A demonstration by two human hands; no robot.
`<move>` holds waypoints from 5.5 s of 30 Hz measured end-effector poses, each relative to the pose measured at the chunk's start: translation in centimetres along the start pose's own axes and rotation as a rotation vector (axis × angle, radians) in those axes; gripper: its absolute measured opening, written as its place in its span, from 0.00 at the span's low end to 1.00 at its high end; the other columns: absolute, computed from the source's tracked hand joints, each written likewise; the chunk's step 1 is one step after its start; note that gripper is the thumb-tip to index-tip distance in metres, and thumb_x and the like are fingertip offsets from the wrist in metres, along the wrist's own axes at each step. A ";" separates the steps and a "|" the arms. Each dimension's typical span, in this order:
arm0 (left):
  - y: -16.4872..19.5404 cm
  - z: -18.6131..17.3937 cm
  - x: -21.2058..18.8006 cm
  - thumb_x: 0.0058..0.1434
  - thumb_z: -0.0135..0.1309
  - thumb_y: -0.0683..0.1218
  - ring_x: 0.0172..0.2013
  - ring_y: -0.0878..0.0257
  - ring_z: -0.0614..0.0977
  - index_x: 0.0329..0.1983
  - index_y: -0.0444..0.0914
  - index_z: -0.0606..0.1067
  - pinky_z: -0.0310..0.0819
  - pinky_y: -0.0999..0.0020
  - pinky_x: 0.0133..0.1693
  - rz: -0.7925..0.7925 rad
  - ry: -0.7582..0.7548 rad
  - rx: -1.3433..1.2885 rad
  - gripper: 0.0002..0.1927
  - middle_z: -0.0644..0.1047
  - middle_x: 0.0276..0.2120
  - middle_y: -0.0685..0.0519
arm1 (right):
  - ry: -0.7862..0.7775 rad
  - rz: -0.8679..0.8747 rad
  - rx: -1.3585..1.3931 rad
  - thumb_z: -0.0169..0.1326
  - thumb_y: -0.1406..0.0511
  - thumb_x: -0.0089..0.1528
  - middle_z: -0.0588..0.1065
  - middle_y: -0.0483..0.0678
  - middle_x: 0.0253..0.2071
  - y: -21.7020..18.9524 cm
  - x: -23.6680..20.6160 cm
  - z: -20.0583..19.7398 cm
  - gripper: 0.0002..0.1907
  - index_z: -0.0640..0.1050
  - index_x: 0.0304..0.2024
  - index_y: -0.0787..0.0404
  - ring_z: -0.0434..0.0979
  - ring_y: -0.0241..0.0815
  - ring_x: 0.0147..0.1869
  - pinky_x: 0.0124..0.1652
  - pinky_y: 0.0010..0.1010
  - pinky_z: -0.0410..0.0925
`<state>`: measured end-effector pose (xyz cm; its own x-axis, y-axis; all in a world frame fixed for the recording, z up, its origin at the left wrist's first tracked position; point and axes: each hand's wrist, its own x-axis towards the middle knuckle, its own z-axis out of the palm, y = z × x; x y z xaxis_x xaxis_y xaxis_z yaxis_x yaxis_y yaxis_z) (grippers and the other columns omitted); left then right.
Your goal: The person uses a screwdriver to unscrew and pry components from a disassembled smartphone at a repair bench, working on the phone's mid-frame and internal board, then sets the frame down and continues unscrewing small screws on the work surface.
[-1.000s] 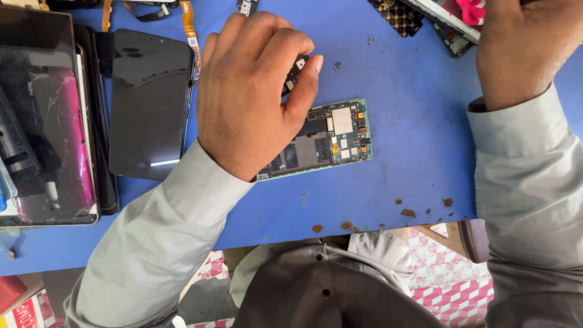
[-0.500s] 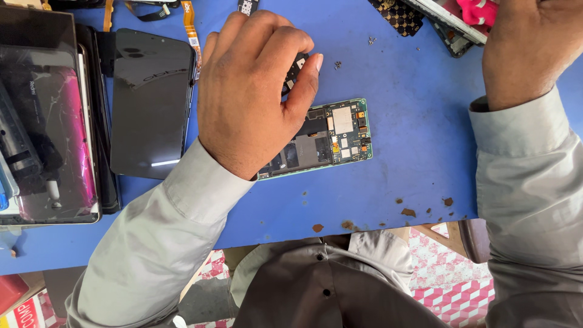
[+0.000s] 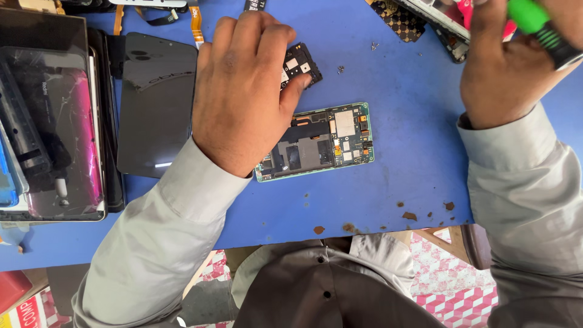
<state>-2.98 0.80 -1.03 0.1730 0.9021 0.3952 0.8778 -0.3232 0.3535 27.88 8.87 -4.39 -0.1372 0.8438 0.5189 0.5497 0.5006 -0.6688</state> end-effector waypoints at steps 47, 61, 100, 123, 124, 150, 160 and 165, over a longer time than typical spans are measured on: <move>-0.8 0.6 -0.1 0.47 0.74 0.45 0.52 0.51 0.73 0.60 0.36 0.70 0.62 0.53 0.47 0.027 -0.092 -0.033 0.38 0.70 0.51 0.48 | -0.271 -0.259 0.100 0.42 0.58 0.82 0.79 0.53 0.46 -4.1 0.9 0.3 0.17 0.69 0.58 0.66 0.82 0.44 0.43 0.42 0.27 0.71; 1.1 -1.1 0.6 0.59 0.69 0.33 0.57 0.52 0.75 0.66 0.36 0.61 0.75 0.62 0.58 0.323 0.021 -0.420 0.37 0.65 0.58 0.47 | -0.473 -0.161 0.494 0.56 0.69 0.75 0.76 0.61 0.53 -6.2 0.6 1.1 0.13 0.68 0.54 0.72 0.83 0.47 0.54 0.52 0.32 0.79; 1.7 -1.1 -0.1 0.77 0.63 0.45 0.47 0.64 0.83 0.66 0.39 0.66 0.80 0.73 0.44 0.138 0.046 -0.592 0.21 0.75 0.56 0.51 | -0.675 0.096 1.011 0.70 0.59 0.63 0.70 0.58 0.67 -5.4 1.6 1.1 0.35 0.64 0.64 0.59 0.72 0.45 0.73 0.75 0.39 0.66; 2.0 -0.4 -0.2 0.73 0.63 0.45 0.56 0.61 0.85 0.71 0.36 0.60 0.84 0.72 0.54 -0.052 -0.127 -0.983 0.31 0.78 0.60 0.47 | -0.510 -0.456 0.203 0.76 0.70 0.52 0.70 0.64 0.65 -7.4 1.5 1.4 0.39 0.65 0.56 0.64 0.69 0.57 0.64 0.63 0.49 0.66; 2.0 -0.3 -0.2 0.71 0.62 0.43 0.52 0.63 0.86 0.70 0.36 0.61 0.84 0.72 0.50 -0.097 -0.142 -1.013 0.30 0.80 0.58 0.47 | -0.511 -0.465 0.203 0.76 0.70 0.52 0.70 0.63 0.65 -7.5 1.6 1.4 0.39 0.65 0.57 0.64 0.69 0.58 0.64 0.63 0.49 0.66; 1.4 -0.1 0.1 0.72 0.58 0.33 0.36 0.76 0.79 0.71 0.34 0.62 0.76 0.80 0.40 -0.167 -0.189 -1.079 0.28 0.77 0.42 0.55 | -0.472 -0.498 0.236 0.76 0.71 0.54 0.69 0.66 0.63 -7.4 2.3 1.4 0.40 0.62 0.57 0.67 0.73 0.63 0.69 0.66 0.49 0.72; 1.0 0.8 0.1 0.76 0.60 0.39 0.30 0.75 0.78 0.55 0.32 0.71 0.73 0.81 0.31 -0.237 -0.169 -1.128 0.11 0.78 0.35 0.57 | -0.470 -0.220 0.322 0.69 0.76 0.65 0.77 0.59 0.49 -5.8 0.8 1.1 0.22 0.70 0.54 0.70 0.84 0.46 0.50 0.49 0.31 0.78; 1.3 -0.1 0.3 0.64 0.71 0.46 0.34 0.71 0.79 0.66 0.34 0.66 0.76 0.77 0.33 -0.102 -0.115 -0.825 0.33 0.76 0.43 0.53 | -0.513 -0.254 0.295 0.72 0.71 0.60 0.79 0.52 0.39 -6.0 0.9 1.0 0.19 0.76 0.47 0.67 0.84 0.41 0.43 0.42 0.28 0.76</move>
<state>-1.79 0.65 -0.34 0.1944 0.9473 0.2545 0.2913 -0.3035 0.9072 23.64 6.84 -0.47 -0.6501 0.6409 0.4083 0.2085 0.6671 -0.7152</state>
